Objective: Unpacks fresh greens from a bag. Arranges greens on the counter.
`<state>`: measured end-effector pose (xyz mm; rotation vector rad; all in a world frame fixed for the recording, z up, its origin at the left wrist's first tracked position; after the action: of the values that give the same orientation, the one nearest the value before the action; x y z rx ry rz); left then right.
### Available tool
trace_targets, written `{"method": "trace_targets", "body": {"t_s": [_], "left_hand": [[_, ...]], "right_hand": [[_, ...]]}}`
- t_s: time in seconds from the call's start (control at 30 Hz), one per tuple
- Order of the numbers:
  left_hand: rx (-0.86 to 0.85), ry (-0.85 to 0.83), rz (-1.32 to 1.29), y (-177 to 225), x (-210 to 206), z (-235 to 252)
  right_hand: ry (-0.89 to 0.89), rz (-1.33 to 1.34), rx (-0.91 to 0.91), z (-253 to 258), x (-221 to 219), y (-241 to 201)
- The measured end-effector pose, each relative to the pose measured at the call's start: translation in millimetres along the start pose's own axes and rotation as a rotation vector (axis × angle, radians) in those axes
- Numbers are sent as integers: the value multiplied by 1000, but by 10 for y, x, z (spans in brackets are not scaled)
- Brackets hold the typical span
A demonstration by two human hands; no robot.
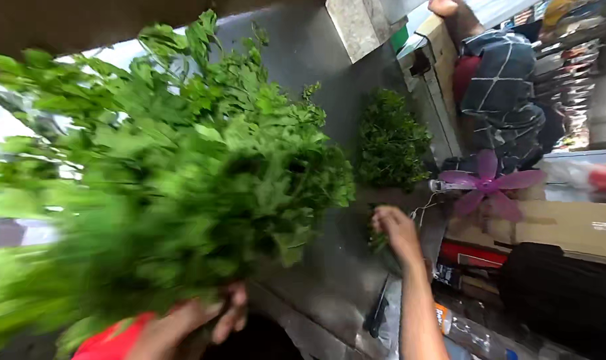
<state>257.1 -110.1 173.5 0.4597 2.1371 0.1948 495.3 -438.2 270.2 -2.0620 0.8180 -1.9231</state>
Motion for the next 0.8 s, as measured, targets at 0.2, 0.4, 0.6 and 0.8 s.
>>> {"method": "trace_targets", "body": {"t_s": [0.2,0.4,0.6,0.8], "left_hand": [[-202,12,156,276,166,-36],[-92,-42,178,-34,103,52],[8,-73,-25,14,71,95],[-18,-75,55,77,79,148]], "right_hand": [[389,-239,-34,1708,18,677],[255,-335,-252,2264,-88,720],[397,231,-690,2118,41,1084],[273,103,-562,2399,166,863]]}}
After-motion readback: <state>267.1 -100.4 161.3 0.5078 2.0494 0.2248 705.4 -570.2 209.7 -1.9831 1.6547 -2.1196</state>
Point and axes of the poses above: each hand's wrist, its own z-axis towards the middle knuckle, its own x-axis out of the back of the hand, y = z × x, the point moved 2 cm from there along z, towards the middle knuckle, and after that the axes turned 15 degrees about y, right-handed, at the moved point
